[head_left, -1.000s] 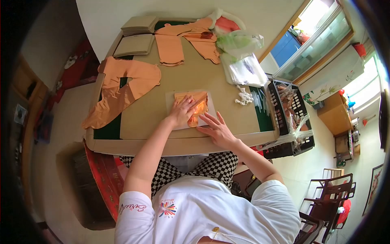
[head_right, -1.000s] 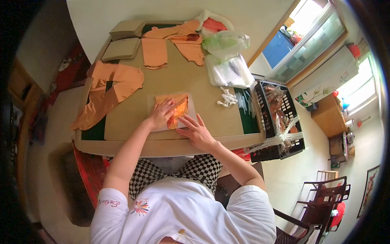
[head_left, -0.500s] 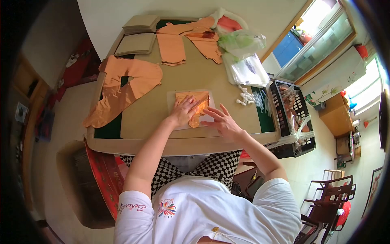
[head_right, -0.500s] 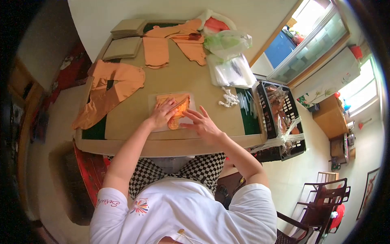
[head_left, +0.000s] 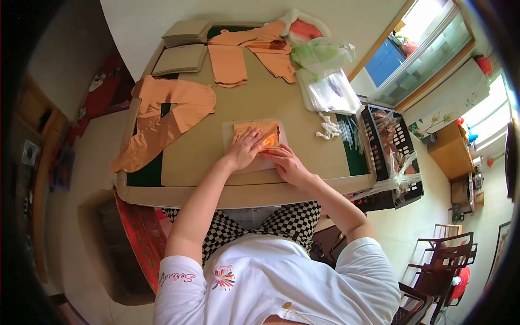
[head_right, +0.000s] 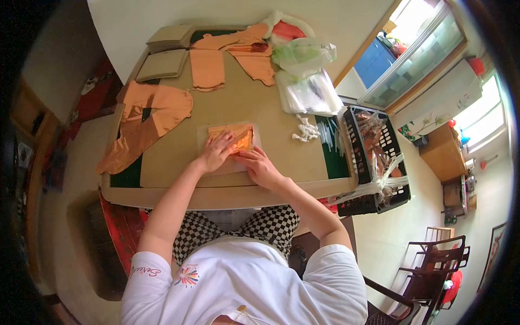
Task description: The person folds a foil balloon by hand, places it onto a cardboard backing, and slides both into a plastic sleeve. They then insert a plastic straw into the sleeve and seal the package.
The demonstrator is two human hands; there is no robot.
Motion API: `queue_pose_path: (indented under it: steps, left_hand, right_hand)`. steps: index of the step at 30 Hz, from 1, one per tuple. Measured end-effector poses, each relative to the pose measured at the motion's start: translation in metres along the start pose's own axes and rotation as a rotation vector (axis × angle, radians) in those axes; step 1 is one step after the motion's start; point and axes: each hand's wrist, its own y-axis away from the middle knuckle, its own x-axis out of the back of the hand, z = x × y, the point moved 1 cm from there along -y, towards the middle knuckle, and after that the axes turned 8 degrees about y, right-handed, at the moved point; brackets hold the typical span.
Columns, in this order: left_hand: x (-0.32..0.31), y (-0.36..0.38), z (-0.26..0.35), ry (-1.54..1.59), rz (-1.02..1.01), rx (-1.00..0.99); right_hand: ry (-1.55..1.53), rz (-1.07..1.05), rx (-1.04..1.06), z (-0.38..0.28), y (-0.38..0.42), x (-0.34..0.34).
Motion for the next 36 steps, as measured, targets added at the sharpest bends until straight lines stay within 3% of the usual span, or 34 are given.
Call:
queue_pose_path:
  steps: [9, 15, 18, 24, 30, 36]
  left_hand:
    - [-0.001, -0.010, -0.012, 0.098, 0.004, 0.041]
    - [0.012, -0.014, -0.006, 0.179, -0.103, 0.141]
    - [0.011, -0.010, -0.004, 0.054, -0.124, 0.065]
    - [-0.008, -0.001, -0.008, -0.089, 0.019, -0.044]
    - [-0.003, -0.003, -0.006, 0.019, -0.012, -0.010]
    - [-0.004, 0.000, 0.001, -0.124, -0.009, -0.024]
  right_hand:
    - [0.026, 0.177, -0.131, -0.012, -0.017, -0.008]
    - [0.417, 0.182, -0.150, -0.019, -0.025, -0.018]
    - [0.558, 0.133, -0.072, -0.015, -0.022, -0.027]
    - [0.488, 0.134, -0.092, -0.013, -0.016, -0.029]
    - [0.451, 0.094, -0.233, -0.024, -0.022, -0.029]
    - [0.427, 0.125, -0.328, -0.030, -0.023, -0.029]
